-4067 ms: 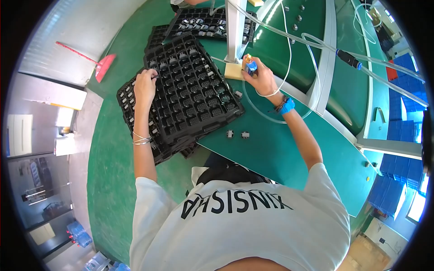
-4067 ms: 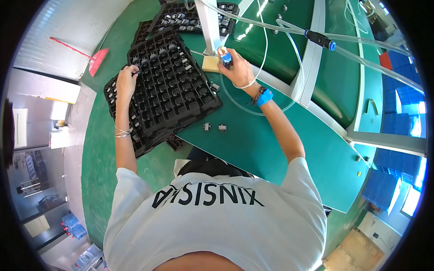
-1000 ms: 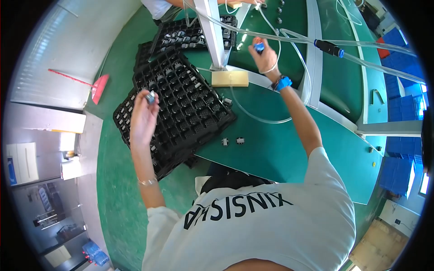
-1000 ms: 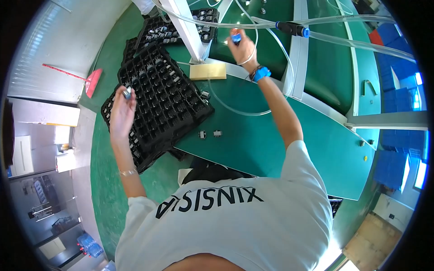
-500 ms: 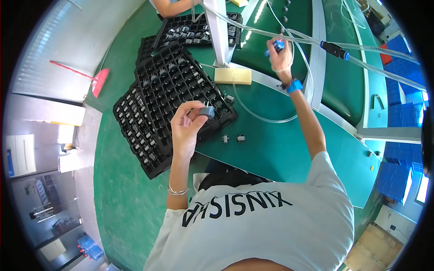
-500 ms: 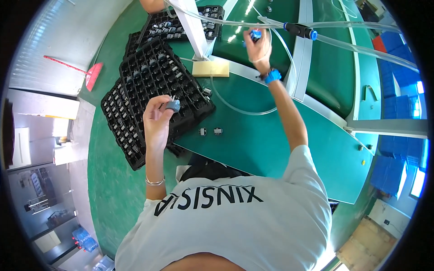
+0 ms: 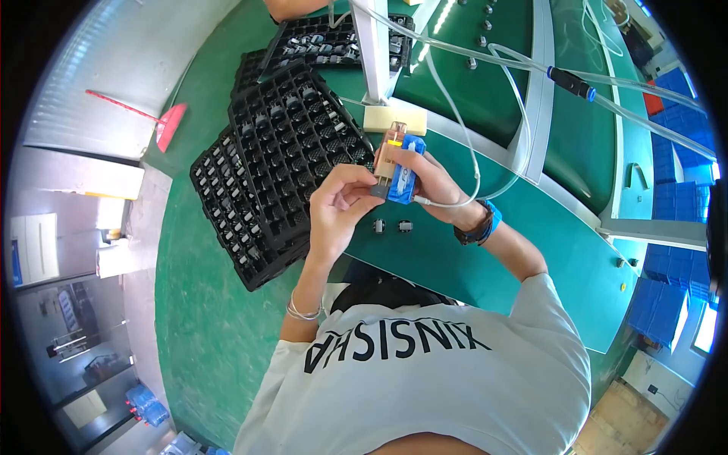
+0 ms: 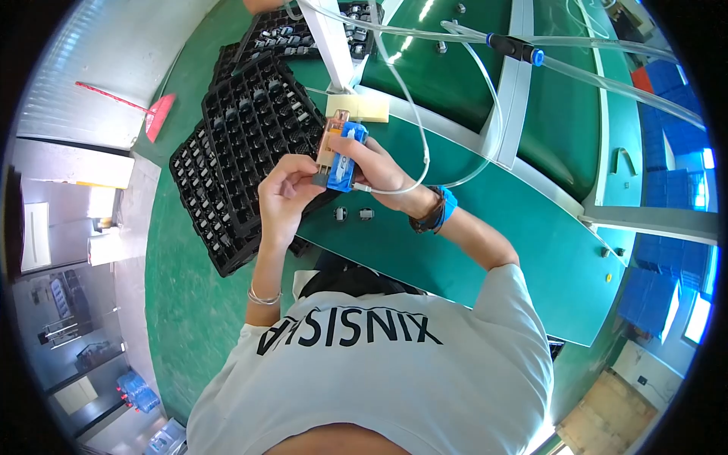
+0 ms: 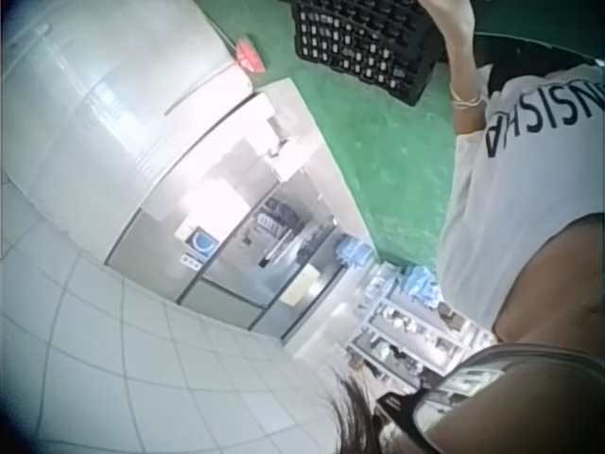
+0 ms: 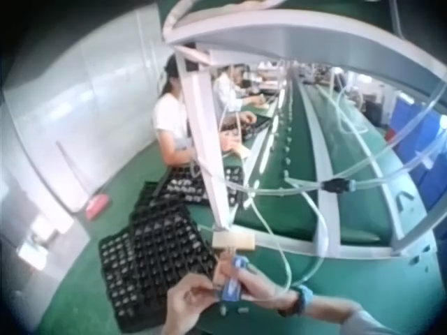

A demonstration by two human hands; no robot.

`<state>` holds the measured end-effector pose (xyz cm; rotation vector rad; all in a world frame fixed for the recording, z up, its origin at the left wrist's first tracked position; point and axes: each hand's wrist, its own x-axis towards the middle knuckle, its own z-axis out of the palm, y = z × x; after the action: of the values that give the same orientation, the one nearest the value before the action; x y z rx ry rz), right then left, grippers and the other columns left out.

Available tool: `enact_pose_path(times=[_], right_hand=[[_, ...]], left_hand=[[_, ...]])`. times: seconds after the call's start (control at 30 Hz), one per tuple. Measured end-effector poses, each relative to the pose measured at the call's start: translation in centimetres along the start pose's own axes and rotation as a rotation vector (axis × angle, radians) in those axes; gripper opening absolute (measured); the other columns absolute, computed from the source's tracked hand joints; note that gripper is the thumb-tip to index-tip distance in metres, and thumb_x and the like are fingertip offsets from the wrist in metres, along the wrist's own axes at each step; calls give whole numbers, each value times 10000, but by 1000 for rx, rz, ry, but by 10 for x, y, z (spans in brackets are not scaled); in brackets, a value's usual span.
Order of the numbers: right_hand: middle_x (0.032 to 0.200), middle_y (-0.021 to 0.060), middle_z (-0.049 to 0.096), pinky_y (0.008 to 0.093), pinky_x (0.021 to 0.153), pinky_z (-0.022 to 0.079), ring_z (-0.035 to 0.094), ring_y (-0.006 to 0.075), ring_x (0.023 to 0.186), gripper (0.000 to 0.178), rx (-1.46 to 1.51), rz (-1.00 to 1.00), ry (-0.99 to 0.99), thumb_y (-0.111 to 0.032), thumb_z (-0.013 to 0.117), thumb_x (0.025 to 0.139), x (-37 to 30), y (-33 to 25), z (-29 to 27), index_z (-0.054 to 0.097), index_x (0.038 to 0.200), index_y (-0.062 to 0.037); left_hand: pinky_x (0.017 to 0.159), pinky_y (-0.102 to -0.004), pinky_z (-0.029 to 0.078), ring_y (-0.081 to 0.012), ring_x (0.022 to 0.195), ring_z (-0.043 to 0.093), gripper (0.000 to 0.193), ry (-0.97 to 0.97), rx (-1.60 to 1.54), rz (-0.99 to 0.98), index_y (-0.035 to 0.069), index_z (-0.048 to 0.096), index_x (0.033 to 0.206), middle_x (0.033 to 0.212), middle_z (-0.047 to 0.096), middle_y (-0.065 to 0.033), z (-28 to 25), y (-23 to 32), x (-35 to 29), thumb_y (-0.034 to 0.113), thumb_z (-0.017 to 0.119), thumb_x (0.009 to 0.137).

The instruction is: The person assembles small electronic components by hand, placing them from a component tray into an assembly fixture.

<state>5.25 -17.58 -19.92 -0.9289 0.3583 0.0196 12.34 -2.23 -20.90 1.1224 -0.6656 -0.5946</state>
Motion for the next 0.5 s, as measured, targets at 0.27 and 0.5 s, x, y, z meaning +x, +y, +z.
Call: enact_pose_path(times=[0.27,0.5], right_hand=[[883,36,546,238,715,447,550,115,808,254,62,-365,-25,-199,535,833,45,9,-43,496,1027,-39],[754,147,570,323,611,464,589,191,664,284,-1068,-719,379,-151,621,748,89,2,-76,480,954,-16]], left_hand=[[793,-240,459,-121,888,549,315,203,222,111,5,534,1021,997,552,-53,-10,5,15,-76,626,731],[775,-254,446,-137,892,551,225,375,886,176,46,568,1026,987,584,-45,-141,-3,69,65,589,804]])
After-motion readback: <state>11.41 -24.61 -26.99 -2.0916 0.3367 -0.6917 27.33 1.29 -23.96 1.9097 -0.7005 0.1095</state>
